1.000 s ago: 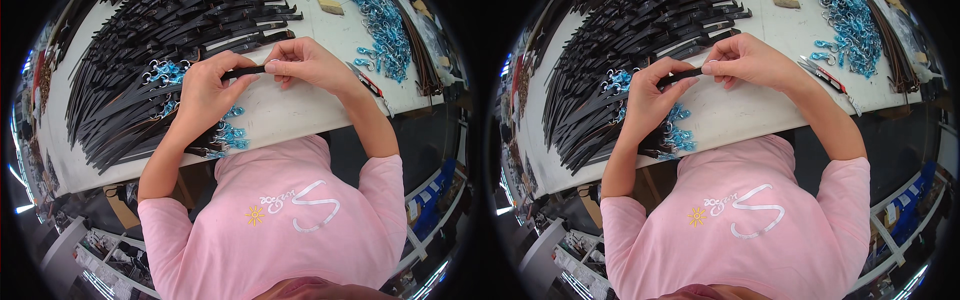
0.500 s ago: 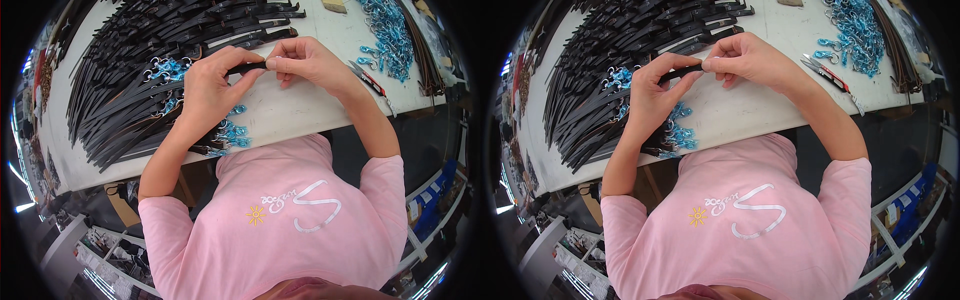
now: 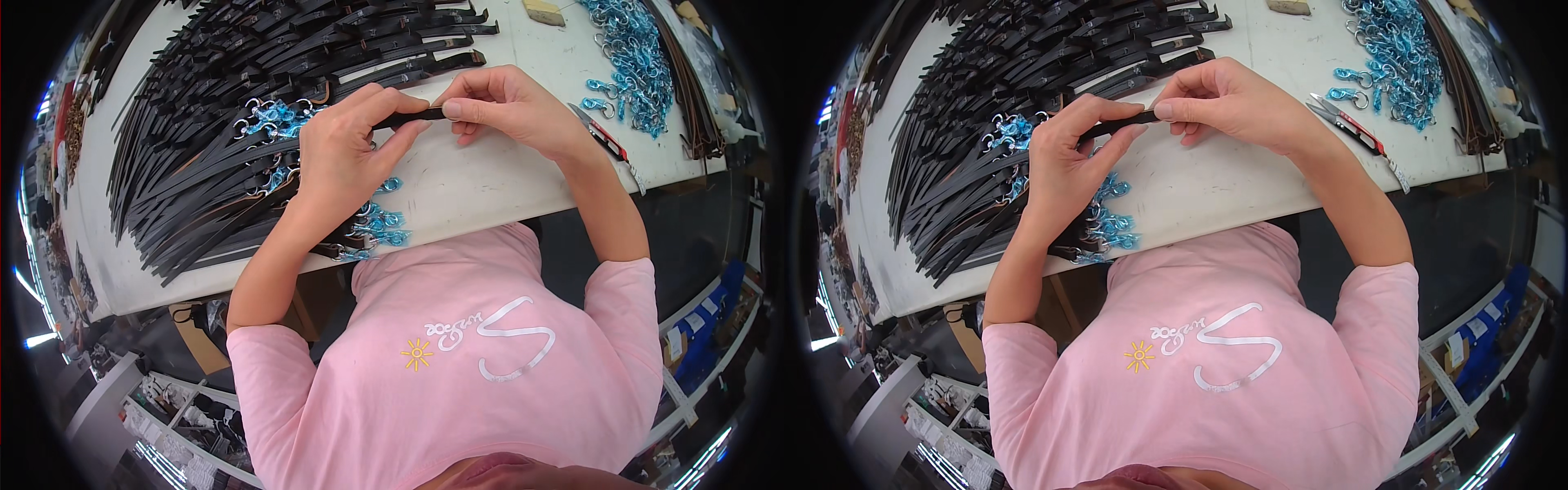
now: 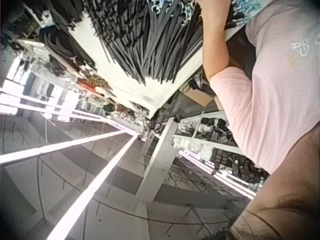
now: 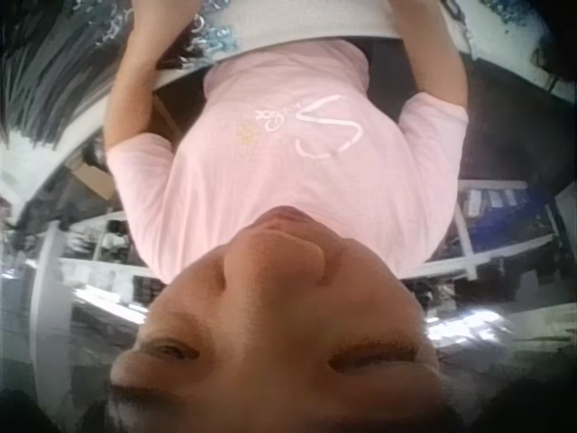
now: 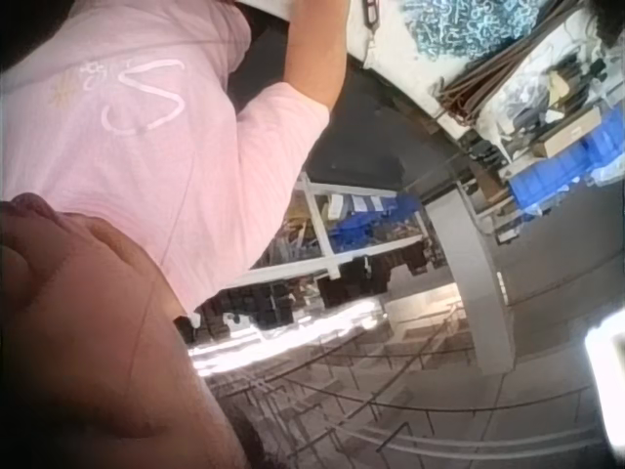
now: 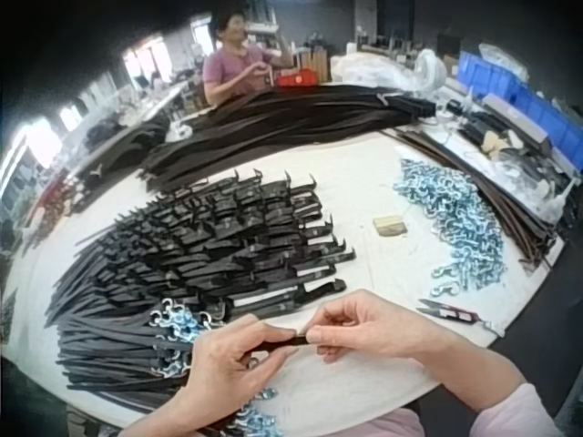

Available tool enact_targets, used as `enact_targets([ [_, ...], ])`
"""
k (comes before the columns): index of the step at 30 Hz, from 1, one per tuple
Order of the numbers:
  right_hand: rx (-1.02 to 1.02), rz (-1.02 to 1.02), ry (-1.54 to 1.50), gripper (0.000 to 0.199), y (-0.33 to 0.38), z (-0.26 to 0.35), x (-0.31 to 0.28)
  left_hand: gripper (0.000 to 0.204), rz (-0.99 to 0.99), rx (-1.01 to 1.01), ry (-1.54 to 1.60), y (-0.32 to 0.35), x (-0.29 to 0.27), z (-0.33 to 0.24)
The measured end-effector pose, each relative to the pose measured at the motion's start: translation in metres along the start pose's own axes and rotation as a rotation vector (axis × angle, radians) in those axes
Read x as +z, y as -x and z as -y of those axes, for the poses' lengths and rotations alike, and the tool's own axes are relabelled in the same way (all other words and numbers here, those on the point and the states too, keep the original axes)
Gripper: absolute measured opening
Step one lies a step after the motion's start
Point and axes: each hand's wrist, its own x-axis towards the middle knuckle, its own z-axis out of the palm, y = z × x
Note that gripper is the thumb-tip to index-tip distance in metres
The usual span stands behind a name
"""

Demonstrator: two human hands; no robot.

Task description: The person sits at a white table and assembles keychains by hand. They pick up a black strap and a light blue metal clasp, thread the strap through the clasp, and secure it. The person repeats this process for multiple units, placing the finished keychains in a pile on the table.

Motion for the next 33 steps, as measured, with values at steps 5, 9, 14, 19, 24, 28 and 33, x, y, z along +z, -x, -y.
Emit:
enact_targets([
  [5, 0.028, -0.02, 0.012, 0.025, 0.001, 0.004, 0.002, 0.014, -0.003, 0.005, -0.003, 0.0, 0.0, 0.0],
  [9, 0.037, -0.045, 0.059, 0.024, 0.003, 0.008, 0.006, 0.016, 0.01, 0.004, -0.008, 0.0, -0.001, 0.001],
  [14, 0.023, -0.046, 0.072, 0.023, -0.001, 0.003, 0.006, 0.02, 0.073, -0.037, 0.025, -0.001, -0.006, -0.002],
  [19, 0.046, -0.055, 0.002, 0.024, -0.003, 0.0, 0.008, 0.022, 0.268, -0.145, 0.157, -0.006, -0.017, 0.012],
  [24, 0.071, -0.052, -0.017, 0.024, -0.006, -0.003, 0.007, 0.024, 0.373, -0.256, 0.226, -0.011, -0.021, 0.012],
  [28, 0.079, -0.041, -0.024, 0.024, -0.007, -0.003, 0.007, 0.023, 0.348, -0.24, 0.265, -0.01, -0.018, 0.013],
  [33, 0.064, -0.057, 0.001, 0.024, -0.007, -0.002, 0.011, 0.023, 0.349, -0.244, 0.24, -0.009, -0.017, 0.014],
])
